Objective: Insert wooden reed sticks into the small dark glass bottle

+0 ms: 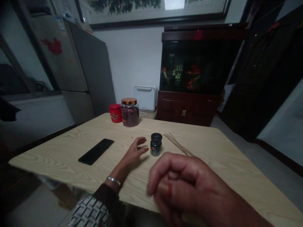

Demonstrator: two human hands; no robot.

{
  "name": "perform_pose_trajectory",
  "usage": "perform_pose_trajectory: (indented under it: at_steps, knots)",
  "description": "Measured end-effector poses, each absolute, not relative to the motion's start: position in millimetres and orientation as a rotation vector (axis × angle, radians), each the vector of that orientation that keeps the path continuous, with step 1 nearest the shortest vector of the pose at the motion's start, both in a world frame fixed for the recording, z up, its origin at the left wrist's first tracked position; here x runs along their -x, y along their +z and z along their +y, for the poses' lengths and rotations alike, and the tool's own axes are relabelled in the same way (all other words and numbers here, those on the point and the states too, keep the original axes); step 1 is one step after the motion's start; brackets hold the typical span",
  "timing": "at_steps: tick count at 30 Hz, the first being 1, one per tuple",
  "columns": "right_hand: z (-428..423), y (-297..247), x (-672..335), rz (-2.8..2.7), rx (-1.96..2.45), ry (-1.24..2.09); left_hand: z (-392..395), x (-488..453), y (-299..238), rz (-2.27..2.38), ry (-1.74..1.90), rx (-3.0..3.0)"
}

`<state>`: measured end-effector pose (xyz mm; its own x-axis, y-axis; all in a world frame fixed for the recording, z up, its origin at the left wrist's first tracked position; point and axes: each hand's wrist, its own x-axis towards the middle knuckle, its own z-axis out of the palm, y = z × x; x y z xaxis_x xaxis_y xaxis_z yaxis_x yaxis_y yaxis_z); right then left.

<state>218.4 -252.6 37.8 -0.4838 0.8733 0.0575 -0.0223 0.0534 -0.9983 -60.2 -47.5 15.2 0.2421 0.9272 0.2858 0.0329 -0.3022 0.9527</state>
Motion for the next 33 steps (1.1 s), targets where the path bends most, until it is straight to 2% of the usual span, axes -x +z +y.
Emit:
perform_pose_trajectory:
  at_steps: [3, 10, 16, 19, 25, 27, 29, 33]
  knots:
    - [-192.1, 88.6, -179.1, -1.371, 1.107, 1.393, -63.9, 62.2, 15.2, 0.937, 1.246, -1.564]
    - [-135.7, 25.1, -160.6, -1.001, 1.174, 1.388, -69.8, 56.2, 14.5, 0.887, 1.211, -1.432]
    - [-106.4, 40.4, -160.8, -1.018, 1.2, 1.443, -59.8, 59.4, 36.7, 0.952, 1.165, -1.397]
    - [-96.2, 84.1, -169.5, -1.212, 1.116, 1.461, -49.5, 62.7, 77.7, 0.836, 1.067, -1.486]
    - [-85.0, 231.7, -187.9, -1.572, 0.657, 1.459, -32.4, 70.2, 220.0, 0.146, 0.809, -1.45]
    - [-85.3, 255.9, -186.8, -1.624, 0.544, 1.463, -34.7, 70.1, 240.7, 0.038, 0.729, -1.378]
    - [-84.7, 251.7, -182.7, -1.639, 0.434, 1.526, -38.3, 67.8, 233.2, 0.009, 0.661, -1.291]
    - [-78.5, 187.4, -170.6, -1.587, 0.241, 1.807, -43.1, 60.3, 170.4, 0.064, 0.525, -1.116]
